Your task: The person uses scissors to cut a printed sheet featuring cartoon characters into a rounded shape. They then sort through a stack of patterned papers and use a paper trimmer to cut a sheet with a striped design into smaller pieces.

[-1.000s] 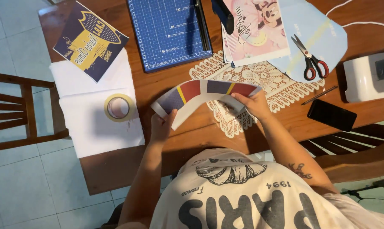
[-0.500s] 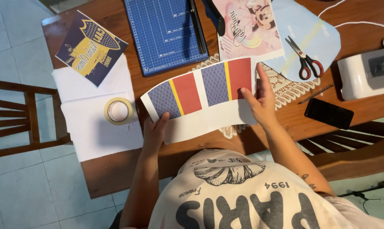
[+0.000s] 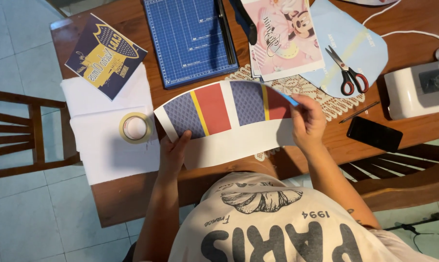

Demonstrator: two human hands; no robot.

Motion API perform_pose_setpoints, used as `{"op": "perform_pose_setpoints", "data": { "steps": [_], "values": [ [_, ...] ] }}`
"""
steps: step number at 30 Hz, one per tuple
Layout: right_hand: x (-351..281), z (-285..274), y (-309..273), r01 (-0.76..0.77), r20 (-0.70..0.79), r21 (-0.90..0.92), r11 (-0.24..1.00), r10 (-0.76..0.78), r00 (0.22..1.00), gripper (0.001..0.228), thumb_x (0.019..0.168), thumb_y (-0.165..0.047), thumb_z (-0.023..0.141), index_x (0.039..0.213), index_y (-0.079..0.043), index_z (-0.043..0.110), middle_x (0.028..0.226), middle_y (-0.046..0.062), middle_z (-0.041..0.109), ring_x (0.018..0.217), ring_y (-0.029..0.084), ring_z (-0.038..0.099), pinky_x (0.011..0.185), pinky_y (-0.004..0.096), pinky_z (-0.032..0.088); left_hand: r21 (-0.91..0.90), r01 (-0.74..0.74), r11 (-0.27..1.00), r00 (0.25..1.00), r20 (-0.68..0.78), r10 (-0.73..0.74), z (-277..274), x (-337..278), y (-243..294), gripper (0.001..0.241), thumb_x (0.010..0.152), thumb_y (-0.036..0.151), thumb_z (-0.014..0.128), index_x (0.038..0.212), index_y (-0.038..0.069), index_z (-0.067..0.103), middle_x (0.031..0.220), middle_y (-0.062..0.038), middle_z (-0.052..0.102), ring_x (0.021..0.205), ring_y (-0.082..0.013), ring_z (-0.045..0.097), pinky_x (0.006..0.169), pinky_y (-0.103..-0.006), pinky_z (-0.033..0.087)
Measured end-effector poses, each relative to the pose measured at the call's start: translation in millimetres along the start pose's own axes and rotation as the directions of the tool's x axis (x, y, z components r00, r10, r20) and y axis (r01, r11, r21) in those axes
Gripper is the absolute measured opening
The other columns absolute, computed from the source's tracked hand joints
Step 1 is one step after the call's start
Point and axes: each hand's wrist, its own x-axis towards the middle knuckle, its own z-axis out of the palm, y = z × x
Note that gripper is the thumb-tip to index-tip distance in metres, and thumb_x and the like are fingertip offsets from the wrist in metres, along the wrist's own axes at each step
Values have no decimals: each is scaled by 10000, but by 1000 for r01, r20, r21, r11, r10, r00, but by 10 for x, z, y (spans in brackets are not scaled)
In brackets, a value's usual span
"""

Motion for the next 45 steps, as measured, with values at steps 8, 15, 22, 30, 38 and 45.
{"op": "perform_pose_setpoints", "data": {
  "steps": [8, 15, 22, 30, 38, 45],
  "values": [
    [296, 47, -371, 30, 8, -105, 994, -29, 1000, 644, 953, 65, 741, 1474, 20, 365, 1437, 216, 495, 1352, 361, 499, 1136, 481, 404, 125, 0, 992, 1000, 15, -2, -3, -44, -3, 475, 1068, 225, 655, 627, 135, 504, 530, 65, 379, 554, -36, 383, 630, -250, 426],
    [577, 278, -741, 433, 264, -338, 835, -358, 896, 543, 935, -110, 827, 1430, -30, 617, 1460, 238, 535, 1426, 463, 414, 1206, 643, 168, 178, -91, 980, 994, 69, 80, -114, -164, -557, 311, 1016, 175, 700, 739, 39, 660, 567, -48, 573, 714, -70, 542, 623, -314, 511],
    [701, 319, -921, 527, 270, -304, 793, -459, 846, 283, 958, -125, 795, 1239, -99, 783, 1310, 166, 708, 1301, 464, 580, 1173, 683, 233, 164, -193, 967, 981, 68, 184, -152, -223, -388, 310, 1046, 153, 645, 758, 42, 668, 580, -39, 602, 632, -96, 558, 625, -325, 516],
    [672, 349, -1100, 629, 174, -279, 726, -606, 776, 191, 1023, -62, 667, 1013, -138, 841, 1100, 93, 797, 1056, 364, 712, 1102, 634, 410, 124, -210, 970, 977, 53, 205, -212, -207, -352, 415, 1047, 160, 644, 653, 59, 559, 527, -7, 497, 587, -68, 432, 570, -282, 433],
    [737, 336, -1188, 672, 148, -254, 696, -659, 738, 247, 1020, 20, 650, 980, -123, 848, 1011, 105, 795, 920, 296, 703, 1021, 554, 484, 93, -226, 970, 973, 77, 219, -206, -199, -354, 369, 1001, 83, 671, 640, 79, 594, 523, 35, 454, 545, -48, 399, 545, -241, 372],
    [738, 326, -1172, 671, 147, -250, 698, -658, 739, 273, 992, 68, 681, 947, -140, 852, 1009, 113, 799, 892, 292, 708, 966, 533, 528, 42, -225, 973, 970, 100, 220, -145, -141, -155, 366, 1021, 69, 651, 657, 76, 609, 553, 74, 417, 593, -44, 342, 557, -256, 367]
  ]
}}
